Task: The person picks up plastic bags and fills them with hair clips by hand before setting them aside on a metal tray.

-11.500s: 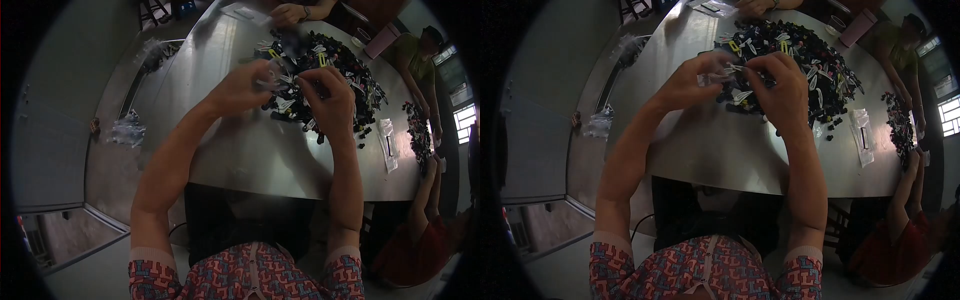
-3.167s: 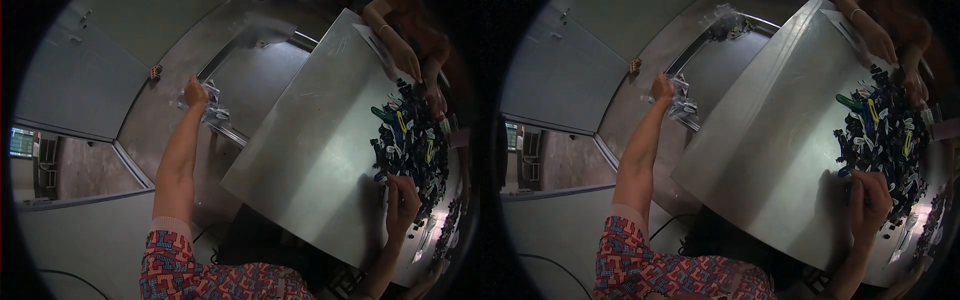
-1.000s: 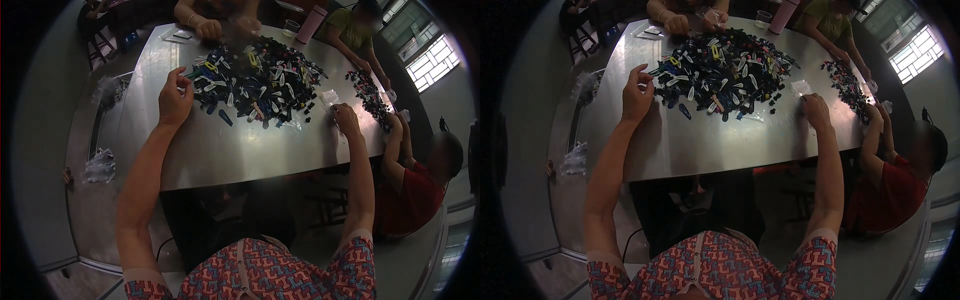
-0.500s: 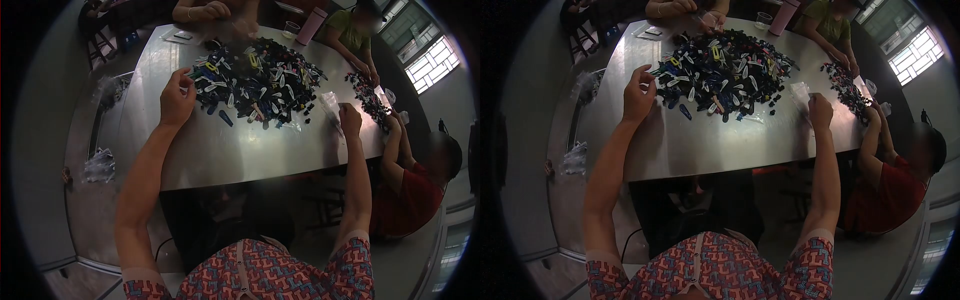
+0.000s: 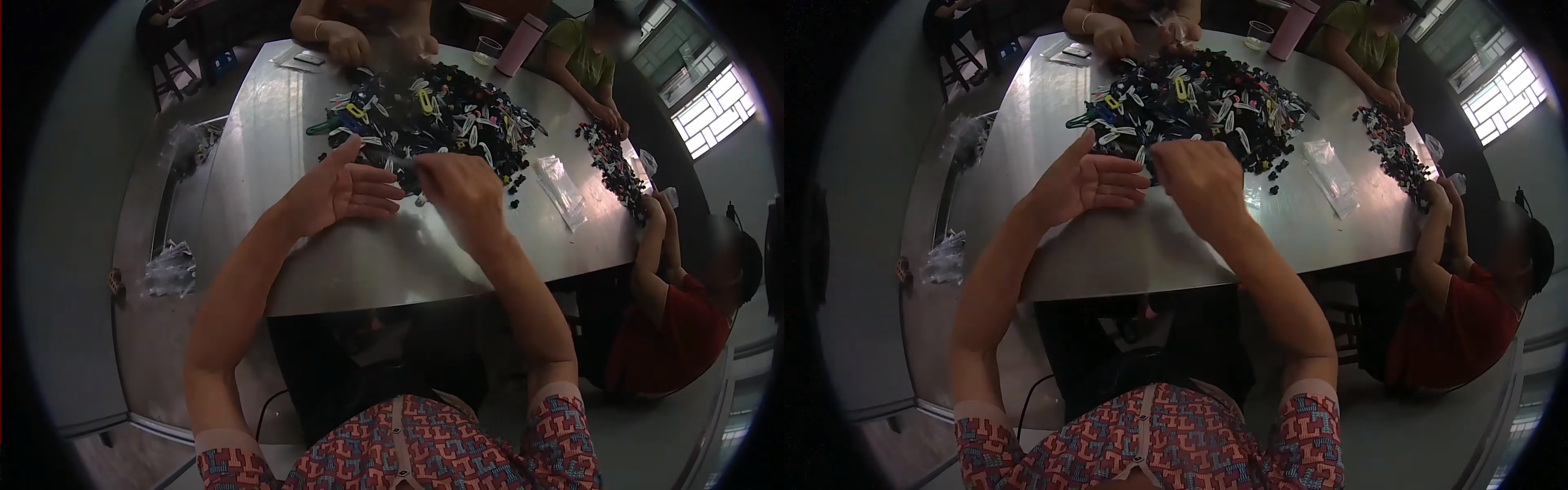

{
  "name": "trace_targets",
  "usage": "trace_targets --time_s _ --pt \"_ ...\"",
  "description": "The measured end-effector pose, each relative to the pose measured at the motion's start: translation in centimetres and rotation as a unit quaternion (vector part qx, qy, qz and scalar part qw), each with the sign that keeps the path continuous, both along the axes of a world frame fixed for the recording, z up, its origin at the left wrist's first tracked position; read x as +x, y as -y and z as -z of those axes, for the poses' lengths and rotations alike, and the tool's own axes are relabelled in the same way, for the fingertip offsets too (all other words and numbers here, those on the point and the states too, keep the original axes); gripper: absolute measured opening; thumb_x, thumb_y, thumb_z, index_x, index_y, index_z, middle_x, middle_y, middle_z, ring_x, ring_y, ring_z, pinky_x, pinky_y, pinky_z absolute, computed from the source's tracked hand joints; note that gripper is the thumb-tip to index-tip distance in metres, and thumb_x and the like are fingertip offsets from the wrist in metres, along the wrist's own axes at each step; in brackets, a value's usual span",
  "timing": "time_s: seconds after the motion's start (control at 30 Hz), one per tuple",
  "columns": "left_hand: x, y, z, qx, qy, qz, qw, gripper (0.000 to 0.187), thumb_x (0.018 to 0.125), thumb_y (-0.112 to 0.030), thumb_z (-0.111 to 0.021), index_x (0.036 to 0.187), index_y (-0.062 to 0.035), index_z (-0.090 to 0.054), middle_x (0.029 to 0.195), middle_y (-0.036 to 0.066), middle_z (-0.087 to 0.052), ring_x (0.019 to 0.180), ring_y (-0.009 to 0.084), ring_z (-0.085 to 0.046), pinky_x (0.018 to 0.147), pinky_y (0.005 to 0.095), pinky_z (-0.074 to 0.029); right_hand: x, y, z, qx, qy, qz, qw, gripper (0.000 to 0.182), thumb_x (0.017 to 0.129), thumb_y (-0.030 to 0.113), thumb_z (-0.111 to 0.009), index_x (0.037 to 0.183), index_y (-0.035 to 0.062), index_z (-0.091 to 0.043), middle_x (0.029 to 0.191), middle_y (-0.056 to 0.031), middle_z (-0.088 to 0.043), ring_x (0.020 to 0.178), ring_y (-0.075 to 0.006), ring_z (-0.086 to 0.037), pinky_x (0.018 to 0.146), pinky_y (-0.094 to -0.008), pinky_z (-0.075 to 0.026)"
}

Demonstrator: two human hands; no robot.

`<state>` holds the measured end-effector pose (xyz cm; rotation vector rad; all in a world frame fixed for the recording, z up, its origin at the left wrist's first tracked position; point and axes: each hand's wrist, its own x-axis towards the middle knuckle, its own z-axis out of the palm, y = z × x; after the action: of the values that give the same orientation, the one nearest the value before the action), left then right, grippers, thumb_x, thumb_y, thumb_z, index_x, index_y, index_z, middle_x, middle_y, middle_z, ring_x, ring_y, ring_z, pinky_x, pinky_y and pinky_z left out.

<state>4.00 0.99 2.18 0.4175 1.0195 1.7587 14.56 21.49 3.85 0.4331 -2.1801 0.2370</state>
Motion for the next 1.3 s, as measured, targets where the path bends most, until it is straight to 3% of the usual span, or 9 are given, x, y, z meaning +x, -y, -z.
trace_targets --time_s 0.2,0.4,0.57,0.67,0.77,0.83,1.03,1.17,1.3 --pt "-1.5 0.3 2.4 0.007 -0.050 -0.048 0.998 0.039 0.103 -0.024 -0.050 0.125 0.0079 -0.057 0.117 0.020 -0.066 0.104 0.0283 -0.068 0.097 0.0401 -0.055 -1.0 3.5 2.5 0.048 0.048 -0.053 0.996 0.024 0.077 0.008 -0.073 0.098 0.0089 -0.063 0.090 -0.0056 -0.065 0.083 -0.0244 -0.065 0.072 -0.0361 -0.052" --pt "-1.1 0.3 2.1 -0.009 -0.033 -0.040 0.999 0.031 0.102 -0.010 -0.047 0.126 0.0074 -0.057 0.119 0.018 -0.066 0.107 0.0279 -0.067 0.094 0.0403 -0.057 -0.2 2.8 3.0 -0.129 0.176 -0.078 0.973 0.017 0.084 0.011 -0.069 0.100 0.0071 -0.064 0.102 -0.0103 -0.066 0.087 -0.0278 -0.064 0.077 -0.0381 -0.050" --pt "-1.2 0.4 1.5 -0.005 -0.053 -0.049 0.997 0.032 0.102 -0.012 -0.049 0.127 0.0049 -0.058 0.121 0.018 -0.066 0.110 0.0272 -0.066 0.093 0.0390 -0.057 1.8 -1.3 1.0 -0.417 0.319 -0.131 0.841 0.019 0.095 0.004 -0.062 0.113 0.0034 -0.069 0.092 0.0025 -0.067 0.081 -0.0040 -0.057 0.072 -0.0217 -0.048" --pt "-1.2 0.5 1.3 -0.011 -0.066 -0.066 0.996 0.031 0.102 -0.012 -0.049 0.127 0.0032 -0.060 0.123 0.016 -0.066 0.112 0.0268 -0.065 0.093 0.0390 -0.057 2.0 -8.7 1.0 -0.414 0.240 -0.029 0.878 0.018 0.097 0.007 -0.060 0.113 0.0031 -0.069 0.091 0.0037 -0.067 0.080 -0.0023 -0.055 0.069 -0.0184 -0.043" --pt "-1.2 0.4 1.2 -0.010 -0.070 -0.079 0.994 0.030 0.102 -0.012 -0.049 0.126 0.0023 -0.061 0.124 0.016 -0.066 0.113 0.0269 -0.065 0.094 0.0391 -0.056 2.6 -18.4 1.8 -0.212 0.129 0.175 0.953 0.019 0.097 0.013 -0.061 0.111 0.0030 -0.069 0.101 -0.0156 -0.069 0.089 -0.0265 -0.067 0.080 -0.0343 -0.051" --pt "-1.4 0.4 1.5 -0.007 -0.069 -0.088 0.994 0.030 0.102 -0.013 -0.050 0.125 0.0020 -0.061 0.124 0.016 -0.066 0.114 0.0272 -0.065 0.094 0.0393 -0.056 3.4 -23.9 2.9 -0.066 0.113 0.297 0.946 0.019 0.097 0.016 -0.057 0.107 0.0045 -0.069 0.100 -0.0178 -0.067 0.093 -0.0371 -0.064 0.081 -0.0429 -0.050" --pt "-1.9 0.4 2.0 0.012 -0.053 -0.130 0.990 0.029 0.101 -0.015 -0.056 0.124 0.0009 -0.062 0.120 0.014 -0.068 0.113 0.0264 -0.065 0.092 0.0393 -0.056 4.6 -29.0 6.1 0.040 0.218 0.478 0.850 0.024 0.096 0.025 -0.057 0.112 0.0135 -0.071 0.102 -0.0155 -0.067 0.096 -0.0377 -0.062 0.083 -0.0476 -0.051" --pt "-2.0 0.3 2.0 0.022 -0.039 -0.159 0.986 0.028 0.099 -0.015 -0.059 0.122 0.0002 -0.063 0.117 0.014 -0.069 0.110 0.0253 -0.066 0.093 0.0397 -0.055 3.6 -24.4 4.6 0.033 0.167 0.466 0.868 0.026 0.094 0.026 -0.062 0.115 0.0139 -0.071 0.109 -0.0141 -0.067 0.101 -0.0366 -0.062 0.088 -0.0450 -0.050" --pt "-2.2 0.3 2.4 0.044 -0.021 -0.163 0.985 0.025 0.097 -0.015 -0.063 0.118 -0.0013 -0.065 0.115 0.013 -0.070 0.108 0.0240 -0.067 0.094 0.0405 -0.055 -0.2 -15.5 0.9 -0.144 0.194 0.211 0.947 0.027 0.094 0.022 -0.064 0.115 0.0067 -0.071 0.104 -0.0125 -0.070 0.096 -0.0273 -0.066 0.084 -0.0389 -0.051"
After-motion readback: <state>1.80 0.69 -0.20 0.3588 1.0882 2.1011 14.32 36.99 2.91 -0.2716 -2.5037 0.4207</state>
